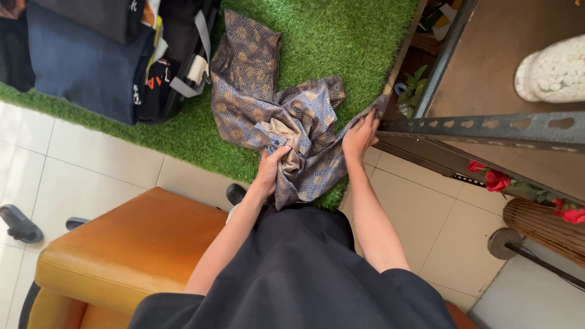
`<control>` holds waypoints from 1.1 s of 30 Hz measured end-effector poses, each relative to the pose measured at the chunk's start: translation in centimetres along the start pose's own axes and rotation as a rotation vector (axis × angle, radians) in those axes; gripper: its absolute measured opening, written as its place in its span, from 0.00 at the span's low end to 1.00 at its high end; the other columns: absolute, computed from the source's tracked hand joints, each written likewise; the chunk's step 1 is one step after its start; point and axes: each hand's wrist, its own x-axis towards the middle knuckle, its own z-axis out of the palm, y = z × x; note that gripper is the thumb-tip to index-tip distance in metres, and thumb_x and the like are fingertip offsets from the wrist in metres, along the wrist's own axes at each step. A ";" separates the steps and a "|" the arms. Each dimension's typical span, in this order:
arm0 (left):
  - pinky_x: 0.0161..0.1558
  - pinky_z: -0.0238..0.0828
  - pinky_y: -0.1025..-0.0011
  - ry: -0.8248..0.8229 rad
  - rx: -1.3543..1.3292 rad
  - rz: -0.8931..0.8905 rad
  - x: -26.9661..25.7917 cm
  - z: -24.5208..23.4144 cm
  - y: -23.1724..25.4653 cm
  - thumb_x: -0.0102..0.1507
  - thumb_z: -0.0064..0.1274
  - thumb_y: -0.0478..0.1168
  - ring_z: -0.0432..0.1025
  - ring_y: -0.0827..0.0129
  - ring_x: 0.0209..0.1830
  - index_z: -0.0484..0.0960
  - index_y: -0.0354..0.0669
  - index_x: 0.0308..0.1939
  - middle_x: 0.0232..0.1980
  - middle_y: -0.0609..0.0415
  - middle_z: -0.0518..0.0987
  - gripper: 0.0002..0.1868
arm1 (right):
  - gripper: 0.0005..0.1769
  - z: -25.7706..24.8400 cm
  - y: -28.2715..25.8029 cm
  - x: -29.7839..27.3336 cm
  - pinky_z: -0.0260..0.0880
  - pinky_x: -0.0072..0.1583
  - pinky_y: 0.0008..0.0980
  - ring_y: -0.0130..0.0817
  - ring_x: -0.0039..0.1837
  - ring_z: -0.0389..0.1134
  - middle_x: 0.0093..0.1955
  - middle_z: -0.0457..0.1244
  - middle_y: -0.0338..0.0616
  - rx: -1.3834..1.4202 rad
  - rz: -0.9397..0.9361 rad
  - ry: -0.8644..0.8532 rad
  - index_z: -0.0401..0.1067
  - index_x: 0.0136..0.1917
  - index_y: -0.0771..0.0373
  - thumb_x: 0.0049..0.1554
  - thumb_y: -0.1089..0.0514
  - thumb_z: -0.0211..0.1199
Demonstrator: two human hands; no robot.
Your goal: The person packs various items of clothing, including folded shirts and a patterned traditional garment, by hand into a suitcase.
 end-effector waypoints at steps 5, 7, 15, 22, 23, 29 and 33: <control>0.45 0.78 0.65 0.009 0.004 -0.025 0.6 0.5 0.5 0.60 0.60 0.42 0.78 0.66 0.42 0.71 0.36 0.59 0.47 0.49 0.80 0.26 | 0.26 -0.9 -4.1 3.6 0.57 0.66 0.61 0.57 0.66 0.62 0.68 0.58 0.60 0.259 -0.185 0.039 0.57 0.80 0.62 0.71 0.59 0.46; 0.47 0.77 0.66 -0.045 0.021 0.031 0.8 0.6 1.0 0.61 0.60 0.41 0.77 0.66 0.43 0.72 0.32 0.59 0.48 0.48 0.79 0.26 | 0.26 -2.5 -7.8 4.3 0.63 0.65 0.54 0.52 0.62 0.65 0.63 0.61 0.56 0.381 -0.207 -0.040 0.60 0.78 0.61 0.69 0.59 0.44; 0.54 0.74 0.68 0.044 0.153 0.227 0.1 -1.4 2.7 0.59 0.60 0.41 0.77 0.67 0.49 0.74 0.32 0.60 0.53 0.49 0.81 0.28 | 0.20 -4.9 -14.1 2.2 0.65 0.61 0.52 0.59 0.57 0.69 0.53 0.68 0.62 0.015 -0.331 -0.435 0.76 0.59 0.62 0.59 0.57 0.51; 0.53 0.75 0.69 0.204 0.170 0.436 -1.5 -3.1 5.9 0.58 0.61 0.40 0.77 0.67 0.47 0.75 0.31 0.57 0.51 0.49 0.81 0.26 | 0.18 -4.5 -10.9 -1.7 0.73 0.54 0.51 0.60 0.48 0.73 0.45 0.69 0.64 -0.258 -0.584 -1.101 0.79 0.51 0.62 0.56 0.51 0.55; 0.53 0.74 0.70 0.213 0.152 0.468 -1.7 -3.1 6.6 0.58 0.61 0.39 0.77 0.68 0.47 0.74 0.33 0.57 0.50 0.51 0.81 0.26 | 0.18 -4.3 -10.8 -2.7 0.74 0.51 0.49 0.59 0.46 0.73 0.45 0.70 0.62 -0.272 -0.649 -1.238 0.79 0.52 0.62 0.56 0.50 0.56; 0.51 0.74 0.70 0.098 0.141 0.445 -3.4 -4.2 9.1 0.59 0.59 0.36 0.76 0.69 0.47 0.76 0.31 0.57 0.50 0.52 0.81 0.23 | 0.17 -6.1 -14.6 -3.9 0.76 0.45 0.45 0.47 0.43 0.76 0.39 0.72 0.56 -0.384 -0.411 -1.625 0.77 0.46 0.69 0.59 0.52 0.56; 0.51 0.74 0.69 0.107 0.096 0.417 -4.4 -5.3 8.3 0.58 0.60 0.36 0.76 0.68 0.46 0.76 0.31 0.57 0.50 0.50 0.81 0.24 | 0.23 -4.5 -17.9 -0.5 0.71 0.45 0.34 0.36 0.38 0.71 0.39 0.70 0.54 -0.074 -0.454 -1.001 0.78 0.45 0.75 0.67 0.55 0.50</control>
